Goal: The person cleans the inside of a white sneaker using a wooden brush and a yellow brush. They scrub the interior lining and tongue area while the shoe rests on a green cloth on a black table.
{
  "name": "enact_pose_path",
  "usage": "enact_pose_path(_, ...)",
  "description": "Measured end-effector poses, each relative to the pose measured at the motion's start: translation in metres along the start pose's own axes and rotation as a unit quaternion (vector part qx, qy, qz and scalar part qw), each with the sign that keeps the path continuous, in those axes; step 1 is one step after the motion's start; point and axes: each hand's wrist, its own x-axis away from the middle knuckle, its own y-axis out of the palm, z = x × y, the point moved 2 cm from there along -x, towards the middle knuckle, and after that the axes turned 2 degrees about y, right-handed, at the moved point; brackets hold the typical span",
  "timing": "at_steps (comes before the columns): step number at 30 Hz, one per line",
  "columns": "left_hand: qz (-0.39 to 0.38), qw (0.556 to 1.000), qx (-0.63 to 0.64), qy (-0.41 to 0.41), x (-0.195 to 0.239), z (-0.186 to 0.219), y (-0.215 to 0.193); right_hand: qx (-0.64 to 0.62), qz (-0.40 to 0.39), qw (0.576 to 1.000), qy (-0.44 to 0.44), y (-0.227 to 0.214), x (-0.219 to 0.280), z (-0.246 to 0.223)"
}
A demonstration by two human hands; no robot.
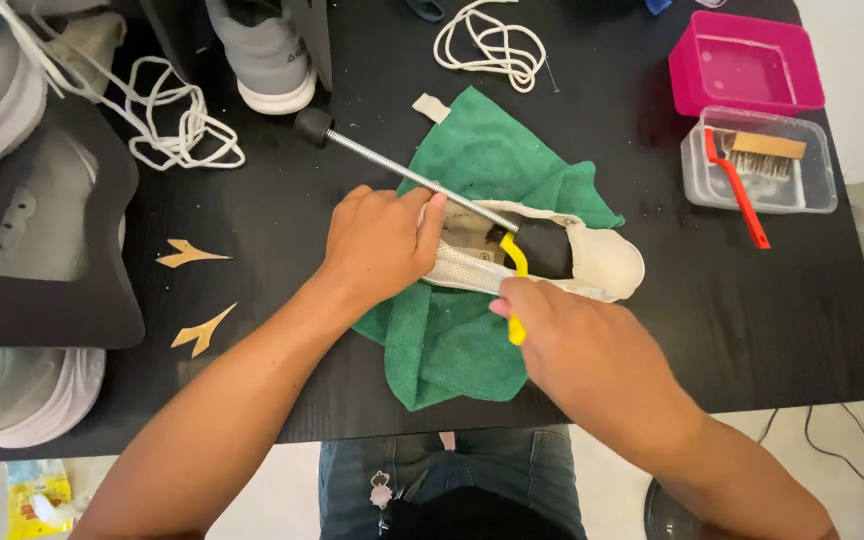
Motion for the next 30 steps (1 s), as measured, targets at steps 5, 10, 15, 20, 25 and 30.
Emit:
enact_pose_path(5, 0.015, 1.0, 0.0, 0.015, 0.001, 0.002, 0.0, -0.035, 0.024, 0.998, 0.04, 0.019, -0.016, -0.023)
enact_pose_path(10, -0.001, 0.999, 0.002, 0.054, 0.0, 0.002, -0.001, -0.074, 0.092, 0.993, 0.013, 0.036, -0.029, -0.057)
enact_pose_path(15, -0.042, 0.995, 0.052, 0.07, -0.003, 0.005, -0.02, -0.046, 0.147, 0.975, -0.157, 0.03, -0.024, -0.05)
enact_pose_path(20, -0.057, 0.995, 0.046, 0.063, -0.002, 0.0, -0.013, -0.077, 0.08, 0.992, -0.06, 0.011, -0.003, -0.034)
enact_pose_path(25, -0.071, 0.994, 0.029, 0.077, 0.0, 0.004, -0.012, -0.078, 0.063, 0.993, 0.06, 0.024, -0.01, -0.039)
enact_pose_path(30, -0.093, 0.992, 0.051, 0.066, -0.003, 0.004, -0.014, -0.119, 0.108, 0.981, -0.113, 0.028, -0.014, -0.049)
